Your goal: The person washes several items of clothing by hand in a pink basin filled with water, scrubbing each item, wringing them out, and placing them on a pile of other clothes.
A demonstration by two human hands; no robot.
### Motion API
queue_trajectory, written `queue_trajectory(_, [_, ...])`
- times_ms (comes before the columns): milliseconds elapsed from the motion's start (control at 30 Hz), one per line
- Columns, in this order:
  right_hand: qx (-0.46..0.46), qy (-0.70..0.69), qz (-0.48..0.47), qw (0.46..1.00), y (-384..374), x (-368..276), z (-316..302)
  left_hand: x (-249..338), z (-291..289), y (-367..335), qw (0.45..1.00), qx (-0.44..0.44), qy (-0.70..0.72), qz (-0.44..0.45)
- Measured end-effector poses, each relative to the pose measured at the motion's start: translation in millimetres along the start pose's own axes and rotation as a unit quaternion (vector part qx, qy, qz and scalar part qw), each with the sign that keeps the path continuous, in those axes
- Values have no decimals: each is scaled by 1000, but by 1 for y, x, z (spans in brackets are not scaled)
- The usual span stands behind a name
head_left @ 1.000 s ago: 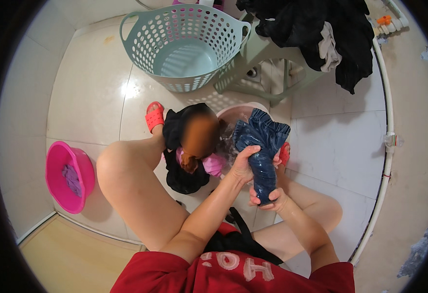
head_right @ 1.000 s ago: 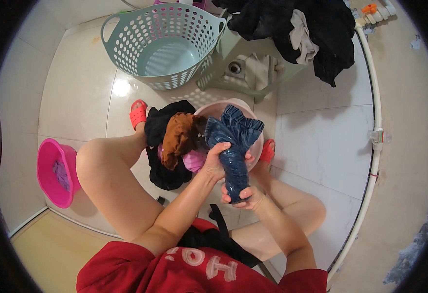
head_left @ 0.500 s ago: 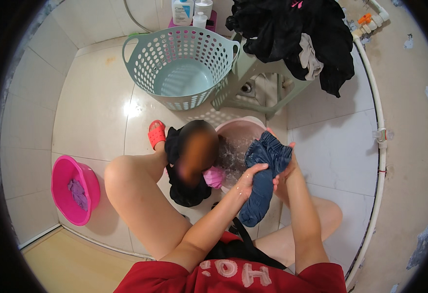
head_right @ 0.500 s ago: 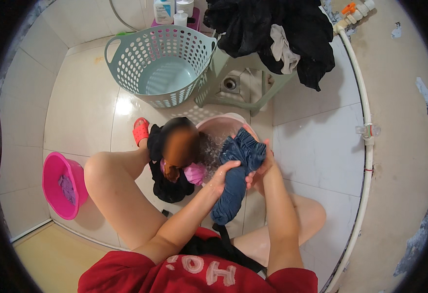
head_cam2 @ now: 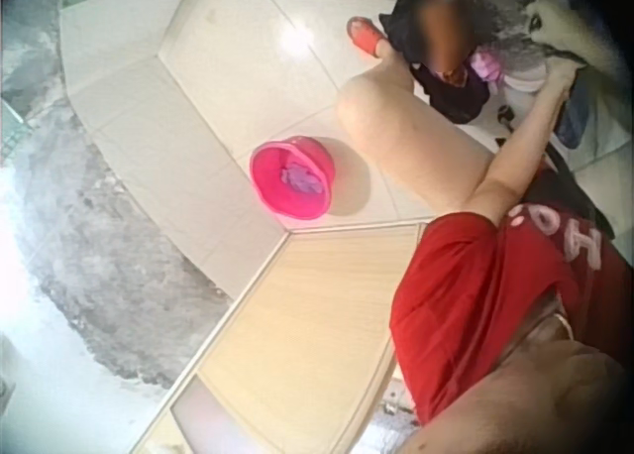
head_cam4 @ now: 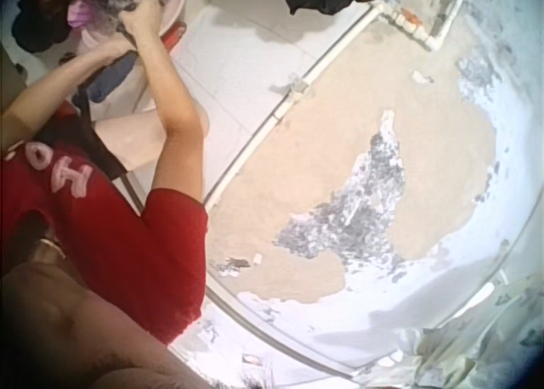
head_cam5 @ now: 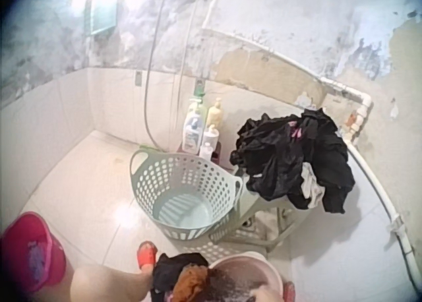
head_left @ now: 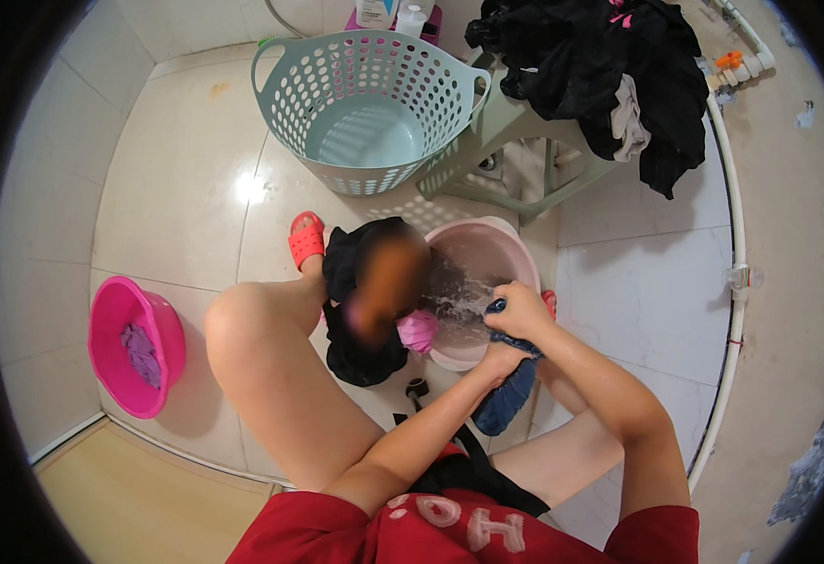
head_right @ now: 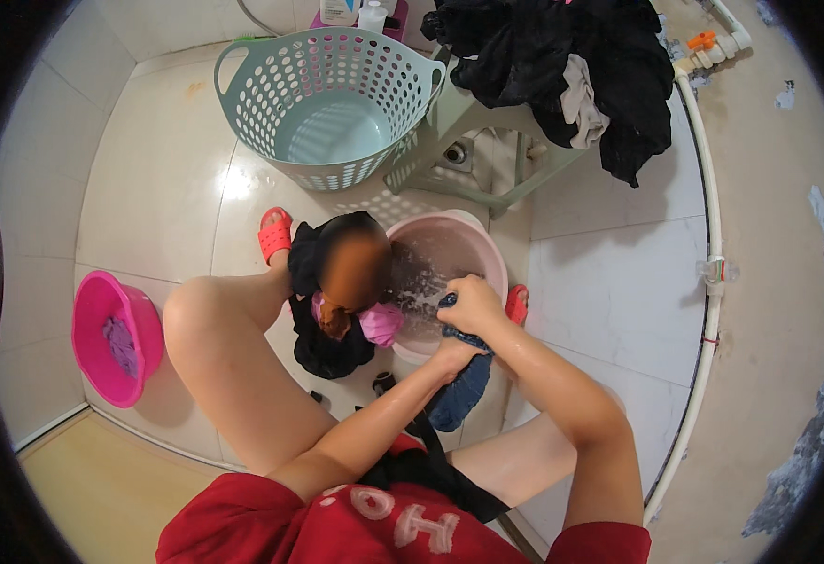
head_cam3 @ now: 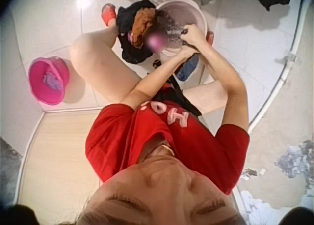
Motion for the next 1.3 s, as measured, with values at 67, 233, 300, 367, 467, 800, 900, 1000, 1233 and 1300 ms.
queue_trajectory(67, [76, 87, 38, 993, 0, 2, 14, -17, -36, -15, 985, 146, -77, 51])
queue_trajectory(233, [175, -41, 61, 982, 12, 20, 35, -3, -51, -6, 957, 232, -159, 70])
queue_trajectory(300, [267, 15, 26, 963, 26, 2, 20, 0, -48, -3, 962, 236, -110, 80])
queue_trajectory(367, [351, 93, -10, 932, 52, -29, -6, 6, -62, -8, 969, 242, -5, 49])
queue_trajectory(467, [352, -28, 41, 935, 87, -3, 0, 35, -82, -23, 972, 163, 167, 41])
queue_trajectory(800, [448, -325, -117, 825, 107, -57, -30, 157, -2, 84, 911, 233, 206, 272])
queue_trajectory(900, [536, -233, -135, 800, 104, -92, -94, 223, 52, 110, 893, 129, 111, 416])
queue_trajectory(1000, [547, -476, -224, 652, 70, -95, -163, 302, 143, 131, 860, 159, -214, 434])
queue_trajectory(1233, [487, -675, -172, 527, 3, -105, -313, 368, 169, 151, 803, 126, -190, 550])
queue_trajectory(1300, [477, -683, -123, 539, -19, -70, -319, 339, 108, 102, 803, 188, -232, 515])
Point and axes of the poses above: each hand's wrist, its own y-axis away from the middle knuckle, its own z-axis out of the palm, x = y × z, the point moved 7 cm from there along -y, towards the middle knuckle, and after that the axes turned 15 degrees about -z, right-handed, at the moved point
